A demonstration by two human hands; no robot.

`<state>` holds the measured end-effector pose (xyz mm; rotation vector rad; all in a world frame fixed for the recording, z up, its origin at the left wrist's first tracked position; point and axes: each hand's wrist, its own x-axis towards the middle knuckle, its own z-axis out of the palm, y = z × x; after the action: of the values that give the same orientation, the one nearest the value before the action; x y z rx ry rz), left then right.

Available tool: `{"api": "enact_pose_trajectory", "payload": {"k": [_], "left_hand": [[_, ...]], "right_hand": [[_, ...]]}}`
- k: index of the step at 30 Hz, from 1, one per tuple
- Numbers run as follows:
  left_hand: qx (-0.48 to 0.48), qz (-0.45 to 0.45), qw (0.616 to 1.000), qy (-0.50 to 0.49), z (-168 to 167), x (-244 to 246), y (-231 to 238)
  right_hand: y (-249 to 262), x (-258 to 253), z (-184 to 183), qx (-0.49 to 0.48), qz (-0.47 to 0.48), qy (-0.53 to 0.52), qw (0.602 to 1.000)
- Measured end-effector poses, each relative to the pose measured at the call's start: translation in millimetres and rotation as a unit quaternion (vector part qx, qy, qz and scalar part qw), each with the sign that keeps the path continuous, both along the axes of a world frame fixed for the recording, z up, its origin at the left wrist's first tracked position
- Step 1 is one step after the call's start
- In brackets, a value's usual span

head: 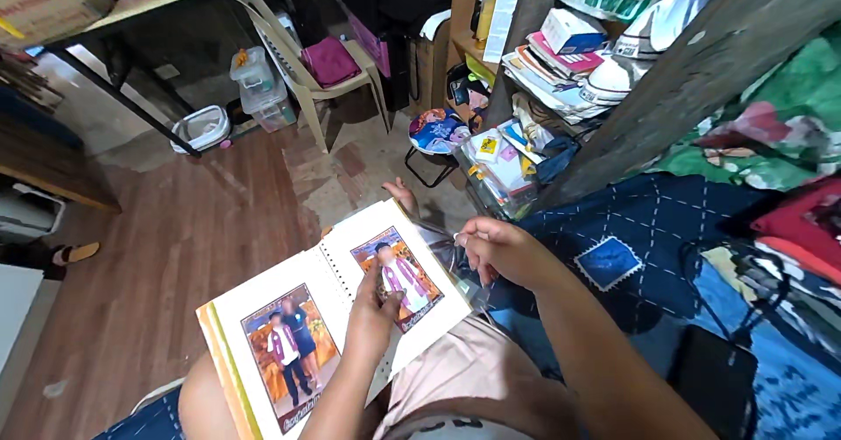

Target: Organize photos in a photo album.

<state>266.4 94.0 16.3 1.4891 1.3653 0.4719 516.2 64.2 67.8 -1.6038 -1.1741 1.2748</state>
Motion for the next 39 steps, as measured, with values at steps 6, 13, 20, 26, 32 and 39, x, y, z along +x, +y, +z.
{"api": "enact_pose_trajectory", "payload": {"k": [6,13,20,26,32,39], "left_hand": [[-0.008,0.001,1.0,-0.005,-7,0,0],[0.001,-0.005,1.0,0.011,-10,3,0],[0.012,-0.03,0.999,0.043,-9,3,3],[0.02,-0.035,0.997,0.064,-7,4,5],[0.04,-0.056,0.989,0.129,-2,9,4],[0.12,-0.056,0.969,0.209,1,16,-5]], "right_hand": [[0,-4,4,-0.023,0.005,-0.003,1.0],[1,-9,5,-0.044,0.017,-0.034,0.998],[1,-11,5,-0.048,0.027,-0.046,0.997],[-1,-9,6,-0.047,0.026,-0.05,0.997],[-2,-10,6,-0.05,0.031,-0.04,0.997],[-3,-10,7,-0.043,0.034,-0.038,0.998]]}}
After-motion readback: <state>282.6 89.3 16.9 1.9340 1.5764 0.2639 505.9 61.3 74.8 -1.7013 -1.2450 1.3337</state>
